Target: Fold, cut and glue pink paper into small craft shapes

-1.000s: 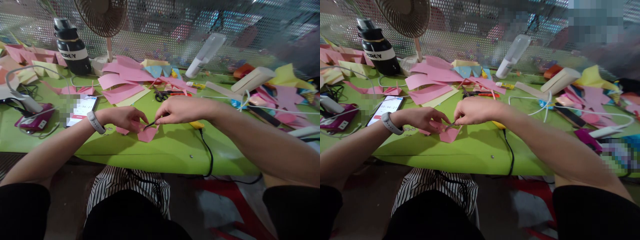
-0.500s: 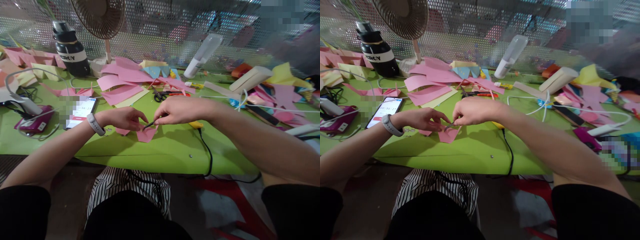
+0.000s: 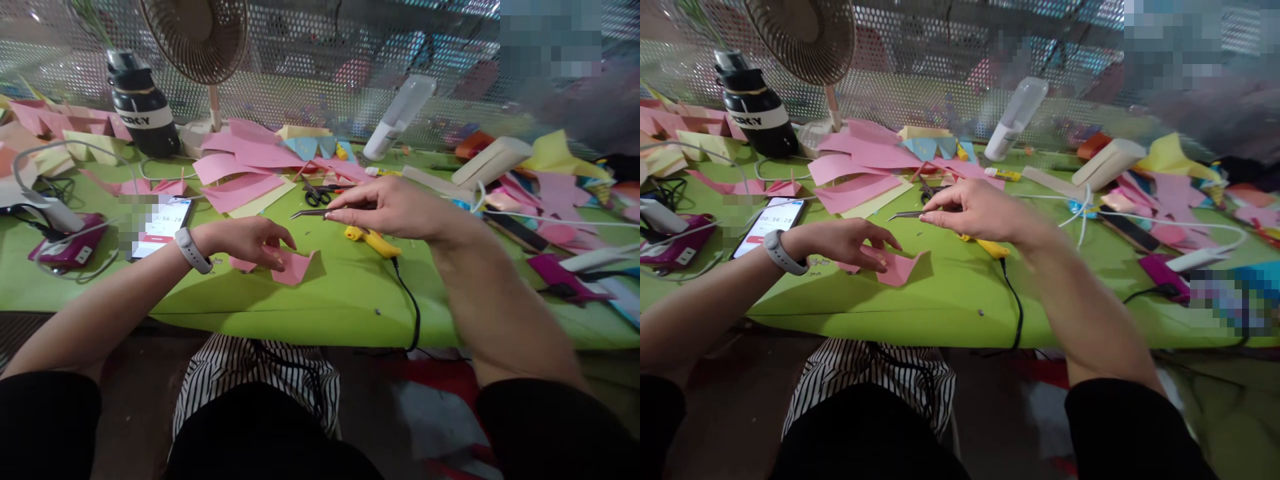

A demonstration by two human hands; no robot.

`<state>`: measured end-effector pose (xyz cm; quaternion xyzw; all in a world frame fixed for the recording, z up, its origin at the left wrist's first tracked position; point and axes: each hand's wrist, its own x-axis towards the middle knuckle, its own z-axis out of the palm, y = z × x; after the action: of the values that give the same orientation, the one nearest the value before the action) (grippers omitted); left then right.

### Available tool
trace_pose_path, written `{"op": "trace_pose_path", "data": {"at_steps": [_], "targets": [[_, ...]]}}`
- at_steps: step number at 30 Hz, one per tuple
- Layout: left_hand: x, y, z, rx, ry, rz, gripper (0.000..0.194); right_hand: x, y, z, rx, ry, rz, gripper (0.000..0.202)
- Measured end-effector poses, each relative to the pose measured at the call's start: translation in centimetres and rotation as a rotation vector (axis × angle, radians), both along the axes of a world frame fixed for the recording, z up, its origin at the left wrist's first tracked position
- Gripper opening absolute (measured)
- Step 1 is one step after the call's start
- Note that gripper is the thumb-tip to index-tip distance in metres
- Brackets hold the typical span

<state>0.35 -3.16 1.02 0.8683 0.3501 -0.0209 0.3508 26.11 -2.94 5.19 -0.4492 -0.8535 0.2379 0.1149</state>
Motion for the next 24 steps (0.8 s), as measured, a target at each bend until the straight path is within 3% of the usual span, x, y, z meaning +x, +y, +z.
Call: {"op": "trace_pose_path", "data": {"at_steps": [7, 12, 16, 20, 24], "targets": [[0.1, 0.3, 0.1, -0.068, -0.038, -0.007, 0.049, -0.1, 0.6, -2.3, -0.016, 0.153, -0.061, 0.036], [-0.7, 0.5, 0.3, -0.032, -0.032, -0.004, 0.051, 0.3, -2.7, -2.9, 0.076, 0.16, -0.071, 0.037], [-1.0, 0.5, 0.0, -0.056, -0.031, -0.014, 0.05, 0.9, -5.6, -5.0, 0.031, 0.144, -0.01, 0.032], [-0.6, 0.4, 0.1, -0.081, -0.023, -0.008, 0.049, 0.9, -6.5, -6.9, 0.007, 0.115, -0.023, 0.03], [-0.2, 0.2, 0.1, -0.076, -0.042, 0.008, 0.049, 0.7, -6.5, -7.6, 0.06, 0.099, -0.033, 0.031]]}}
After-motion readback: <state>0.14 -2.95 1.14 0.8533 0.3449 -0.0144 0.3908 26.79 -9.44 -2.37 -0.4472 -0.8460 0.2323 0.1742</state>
